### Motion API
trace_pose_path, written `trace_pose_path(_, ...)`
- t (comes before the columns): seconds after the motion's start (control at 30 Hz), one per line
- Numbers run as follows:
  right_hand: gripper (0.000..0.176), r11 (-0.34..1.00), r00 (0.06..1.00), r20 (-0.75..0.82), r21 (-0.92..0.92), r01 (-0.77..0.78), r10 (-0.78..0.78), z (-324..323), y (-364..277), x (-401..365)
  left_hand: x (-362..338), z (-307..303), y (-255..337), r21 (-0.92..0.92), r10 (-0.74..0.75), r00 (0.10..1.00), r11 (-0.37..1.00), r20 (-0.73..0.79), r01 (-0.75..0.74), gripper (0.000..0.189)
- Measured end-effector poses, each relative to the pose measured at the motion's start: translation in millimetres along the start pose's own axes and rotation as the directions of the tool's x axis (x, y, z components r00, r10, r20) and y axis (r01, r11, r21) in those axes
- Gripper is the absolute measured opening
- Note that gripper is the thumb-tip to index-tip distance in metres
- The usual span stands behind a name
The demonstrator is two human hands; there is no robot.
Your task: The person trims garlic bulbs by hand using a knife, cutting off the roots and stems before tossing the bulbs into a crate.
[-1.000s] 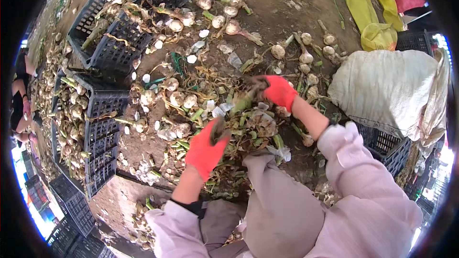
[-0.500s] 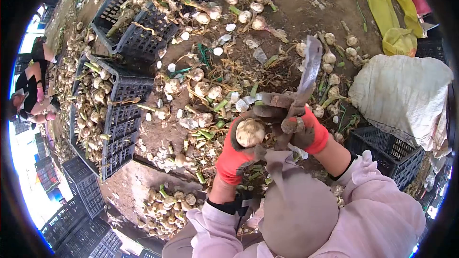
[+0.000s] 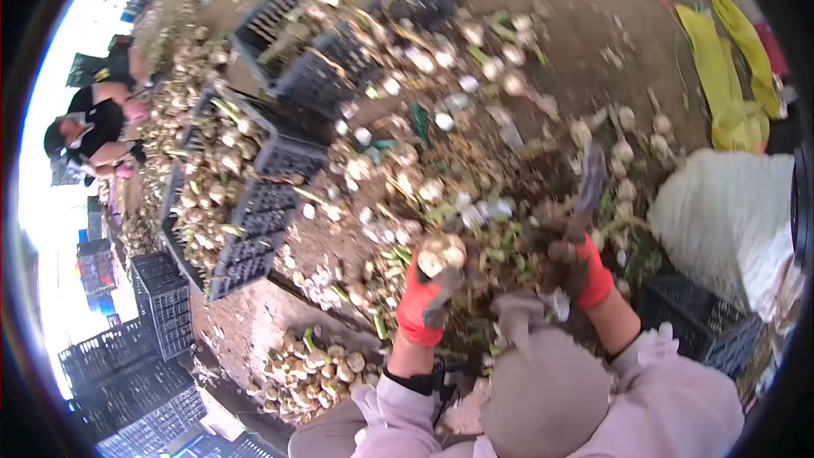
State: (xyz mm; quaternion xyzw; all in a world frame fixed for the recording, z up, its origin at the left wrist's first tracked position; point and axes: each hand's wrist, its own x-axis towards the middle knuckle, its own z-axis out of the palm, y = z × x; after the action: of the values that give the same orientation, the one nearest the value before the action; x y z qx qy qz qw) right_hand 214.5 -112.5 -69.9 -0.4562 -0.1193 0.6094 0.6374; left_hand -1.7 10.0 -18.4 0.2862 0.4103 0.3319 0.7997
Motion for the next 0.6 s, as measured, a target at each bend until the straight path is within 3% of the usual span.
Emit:
trace_pose_path(0.03,0.067,0.995,0.997,-0.046,-0.074,0.06,-0.063,5.5,1.6,3.9,17.4,-15.2,-2.7,0.003,-0.04,0.993,0.999,0.111,0.04,0.052)
trace_pose_path(0.1,0.066,0.997,0.997,-0.038,-0.045,-0.065,0.064,16.7,-13.6,1.9,6.2,-15.4,0.2,-0.2,-0.033,0.998,0.979,0.045,0.041,0.039)
trace_pose_path(0.13,0.066,0.99,0.99,-0.044,-0.032,-0.136,0.135,22.8,-20.9,-0.6,8.3,-19.1,4.1,-0.215,0.023,0.997,0.977,0.08,-0.005,0.038)
trace_pose_path(0.2,0.06,0.987,0.991,-0.035,0.101,-0.124,0.128,28.4,-25.8,-1.4,14.4,-27.5,5.6,-0.251,0.117,0.981,0.965,0.153,-0.076,0.039)
trace_pose_path(0.27,0.056,0.971,0.996,-0.003,0.223,-0.087,0.09,20.3,-19.2,-4.2,28.7,-23.8,18.9,-0.102,0.09,0.992,0.991,0.087,-0.081,0.042)
trace_pose_path(0.37,0.068,0.993,0.991,-0.072,0.057,-0.107,0.111,16.4,-18.1,-3.5,73.1,-8.2,77.5,0.08,-0.063,0.996,0.995,0.066,0.058,0.046)
trace_pose_path(0.4,0.068,0.995,0.994,-0.065,0.051,-0.087,0.09,16.6,-17.1,-3.2,102.9,-9.3,90.4,-0.023,-0.015,0.996,1.0,0.083,0.017,0.044)
trace_pose_path(0.43,0.068,0.996,0.995,-0.06,0.044,-0.072,0.074,16.3,-15.1,-3.6,108.9,16.0,127.1,-0.091,0.195,0.937,0.98,0.289,-0.176,0.042)
trace_pose_path(0.47,0.069,0.997,0.996,-0.058,0.039,-0.061,0.063,15.4,-11.9,-5.0,135.2,22.2,152.8,-0.138,0.341,0.88,0.94,0.331,-0.313,0.041)
trace_pose_path(0.5,0.063,0.995,0.997,-0.052,0.09,-0.047,0.052,10.3,-5.3,-4.5,133.8,35.4,192.8,-0.068,0.259,0.848,0.964,0.462,-0.258,0.043)
trace_pose_path(0.57,0.053,0.98,0.998,-0.049,0.196,-0.04,0.051,-6.0,8.6,-5.9,137.4,46.9,236.1,-0.038,0.242,0.963,0.97,0.118,-0.239,0.048)
trace_pose_path(0.6,0.05,0.972,0.987,-0.029,0.184,-0.149,0.156,-6.1,1.9,-10.8,143.4,27.3,244.3,-0.004,0.236,0.955,0.971,0.179,-0.239,0.049)
